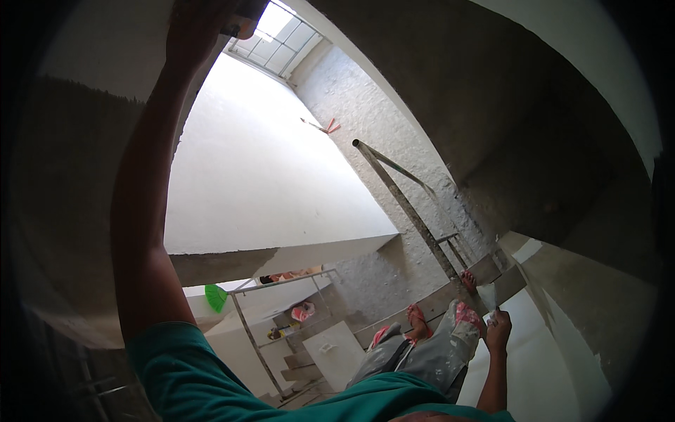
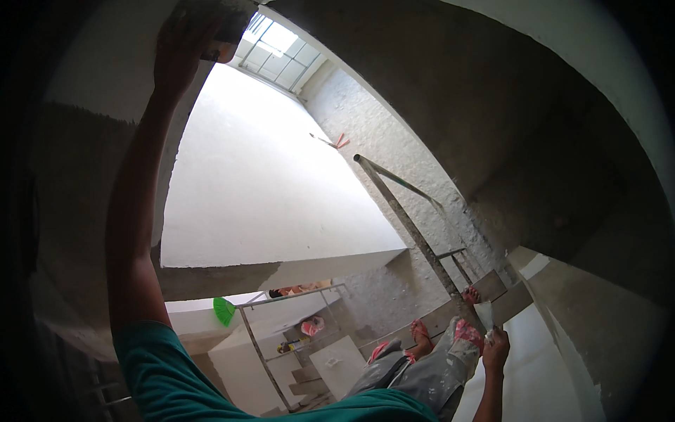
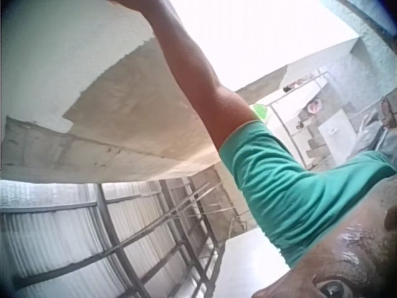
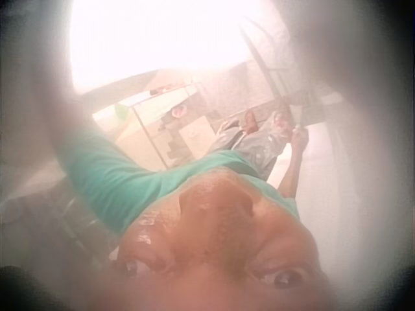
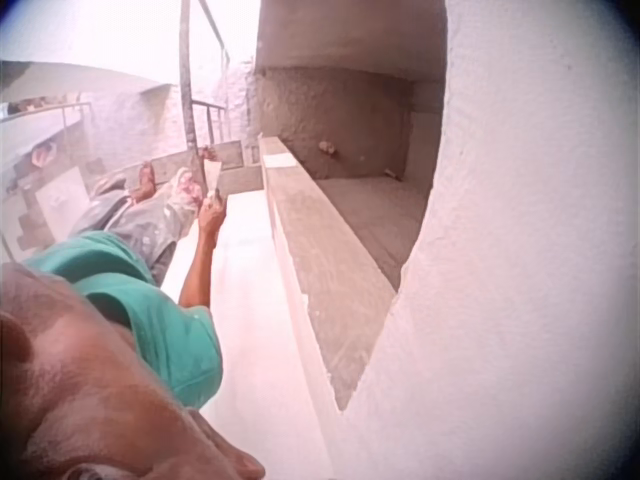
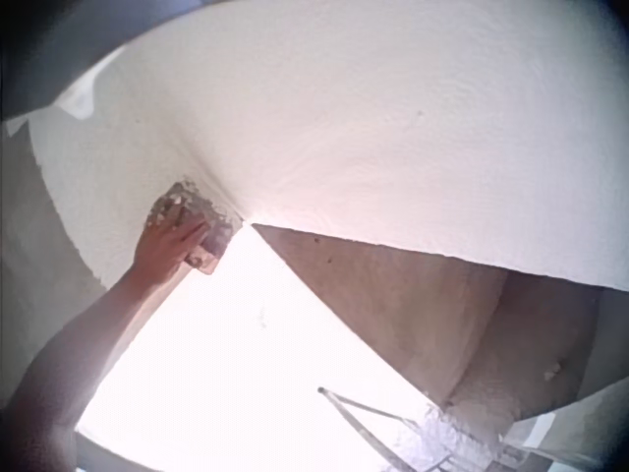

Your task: The person applies plaster to the ceiling and upper wall of a stairwell using a trowel and hawk. They repeatedly scoop plaster from the hawk and smooth it onto the surface while standing on the stairs.

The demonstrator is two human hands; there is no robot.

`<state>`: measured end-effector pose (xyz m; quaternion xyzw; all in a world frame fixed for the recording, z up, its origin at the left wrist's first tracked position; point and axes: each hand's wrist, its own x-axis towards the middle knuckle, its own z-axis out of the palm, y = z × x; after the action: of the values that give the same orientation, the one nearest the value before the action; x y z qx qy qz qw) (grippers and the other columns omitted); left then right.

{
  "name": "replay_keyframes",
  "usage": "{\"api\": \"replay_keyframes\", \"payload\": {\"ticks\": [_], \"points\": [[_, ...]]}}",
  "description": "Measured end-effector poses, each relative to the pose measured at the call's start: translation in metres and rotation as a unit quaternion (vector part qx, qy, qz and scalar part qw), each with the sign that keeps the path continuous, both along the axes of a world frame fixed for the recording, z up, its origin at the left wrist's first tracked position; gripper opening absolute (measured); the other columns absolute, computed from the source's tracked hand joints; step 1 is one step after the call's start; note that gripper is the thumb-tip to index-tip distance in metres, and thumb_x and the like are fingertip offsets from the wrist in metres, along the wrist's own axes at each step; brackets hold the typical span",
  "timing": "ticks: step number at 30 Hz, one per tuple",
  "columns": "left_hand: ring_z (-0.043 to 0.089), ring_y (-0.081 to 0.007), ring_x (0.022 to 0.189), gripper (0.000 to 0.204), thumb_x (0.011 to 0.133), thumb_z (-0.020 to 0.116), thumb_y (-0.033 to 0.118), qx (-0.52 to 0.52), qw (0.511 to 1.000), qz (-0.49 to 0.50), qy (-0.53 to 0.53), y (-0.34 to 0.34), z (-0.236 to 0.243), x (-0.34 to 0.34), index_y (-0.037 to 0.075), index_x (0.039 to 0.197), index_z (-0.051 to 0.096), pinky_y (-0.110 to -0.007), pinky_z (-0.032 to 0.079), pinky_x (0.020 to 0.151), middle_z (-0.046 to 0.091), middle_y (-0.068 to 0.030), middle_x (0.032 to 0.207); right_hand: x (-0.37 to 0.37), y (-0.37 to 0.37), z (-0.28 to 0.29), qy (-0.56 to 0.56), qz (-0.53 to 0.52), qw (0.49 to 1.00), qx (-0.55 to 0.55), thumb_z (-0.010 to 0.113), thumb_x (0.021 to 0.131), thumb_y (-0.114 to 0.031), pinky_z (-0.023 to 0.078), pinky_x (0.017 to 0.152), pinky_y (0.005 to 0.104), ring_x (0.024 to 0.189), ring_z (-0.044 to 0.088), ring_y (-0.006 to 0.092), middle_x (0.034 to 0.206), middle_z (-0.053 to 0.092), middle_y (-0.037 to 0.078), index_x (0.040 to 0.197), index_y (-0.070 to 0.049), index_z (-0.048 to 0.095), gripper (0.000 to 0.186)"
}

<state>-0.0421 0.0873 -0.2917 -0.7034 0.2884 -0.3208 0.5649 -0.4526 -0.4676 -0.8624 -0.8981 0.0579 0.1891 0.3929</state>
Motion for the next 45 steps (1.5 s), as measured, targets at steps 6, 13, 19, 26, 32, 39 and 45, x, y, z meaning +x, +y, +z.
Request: {"api": "replay_keyframes", "payload": {"ticks": [6, 13, 19, 26, 32, 39, 45], "points": [[0.047, -0.0365, 0.122, 0.039, 0.077, 0.064, 0.018, 0.005, 1.000, -0.009, -0.020, 0.019, 0.003, 0.021, 0.013, 0.116, 0.064, -0.056, 0.029, 0.108, 0.060, -0.0043, 0.121, -0.008, -0.005, -0.010, 0.004, 0.003, 1.000, -0.009, 0.065, 0.074, 0.010, 0.050, 0.075, 0.0373, 0.085, 0.060, 0.0301, 0.095, 0.057, 0.016, 0.104, 0.005, 0.059, 0.031], [0.046, -0.0358, 0.123, 0.037, 0.078, 0.065, 0.020, 0.025, 0.999, 0.013, -0.035, 0.013, 0.000, 0.024, 0.016, 0.115, 0.064, -0.055, 0.027, 0.111, 0.059, -0.0034, 0.121, 0.000, -0.001, 0.004, 0.062, -0.031, 0.998, 0.016, 0.065, 0.073, 0.006, 0.050, 0.084, 0.0408, 0.094, 0.059, 0.0362, 0.099, 0.057, 0.019, 0.102, 0.008, 0.060, 0.029], [0.045, -0.0353, 0.124, 0.040, 0.077, 0.068, 0.022, 0.030, 0.998, 0.050, -0.036, 0.013, 0.003, 0.025, 0.017, 0.116, 0.064, -0.054, 0.027, 0.111, 0.058, -0.0026, 0.124, 0.003, 0.000, -0.005, 0.004, -0.004, 1.000, 0.005, 0.065, 0.075, 0.009, 0.050, 0.075, 0.0372, 0.086, 0.060, 0.0307, 0.097, 0.056, 0.017, 0.105, 0.005, 0.059, 0.031], [0.047, -0.0314, 0.124, 0.046, 0.080, 0.065, 0.010, -0.055, 0.998, 0.008, 0.042, 0.021, 0.004, -0.008, 0.020, 0.124, 0.057, -0.050, 0.035, 0.106, 0.057, -0.0027, 0.128, 0.003, 0.003, -0.002, 0.015, -0.002, 1.000, 0.008, 0.064, 0.076, 0.007, 0.050, 0.078, 0.0385, 0.089, 0.060, 0.0322, 0.098, 0.057, 0.018, 0.107, 0.006, 0.059, 0.031], [0.050, -0.0283, 0.122, 0.049, 0.081, 0.065, 0.007, -0.106, 0.991, -0.027, 0.072, 0.028, 0.012, -0.033, 0.022, 0.126, 0.055, -0.047, 0.039, 0.103, 0.058, -0.0022, 0.126, 0.004, -0.003, 0.012, 0.073, -0.017, 0.997, 0.010, 0.061, 0.078, 0.005, 0.050, 0.085, 0.0411, 0.096, 0.059, 0.0356, 0.099, 0.058, 0.020, 0.110, 0.006, 0.061, 0.032], [0.049, -0.0355, 0.121, 0.034, 0.078, 0.066, 0.019, 0.003, 0.999, -0.048, 0.002, 0.007, -0.012, 0.011, 0.013, 0.111, 0.066, -0.055, 0.029, 0.109, 0.062, -0.0057, 0.119, -0.003, -0.008, -0.008, 0.007, -0.010, 1.000, 0.014, 0.062, 0.077, 0.011, 0.050, 0.073, 0.0362, 0.083, 0.060, 0.0281, 0.094, 0.057, 0.016, 0.102, 0.005, 0.058, 0.027], [0.047, -0.0377, 0.122, 0.033, 0.078, 0.066, 0.018, -0.020, 0.999, 0.030, -0.013, 0.006, -0.020, 0.023, 0.012, 0.110, 0.066, -0.056, 0.027, 0.110, 0.060, -0.0063, 0.122, -0.004, -0.005, 0.000, 0.046, -0.020, 0.999, 0.018, 0.063, 0.076, 0.008, 0.050, 0.078, 0.0390, 0.089, 0.060, 0.0325, 0.097, 0.057, 0.017, 0.107, 0.005, 0.059, 0.032]]}}
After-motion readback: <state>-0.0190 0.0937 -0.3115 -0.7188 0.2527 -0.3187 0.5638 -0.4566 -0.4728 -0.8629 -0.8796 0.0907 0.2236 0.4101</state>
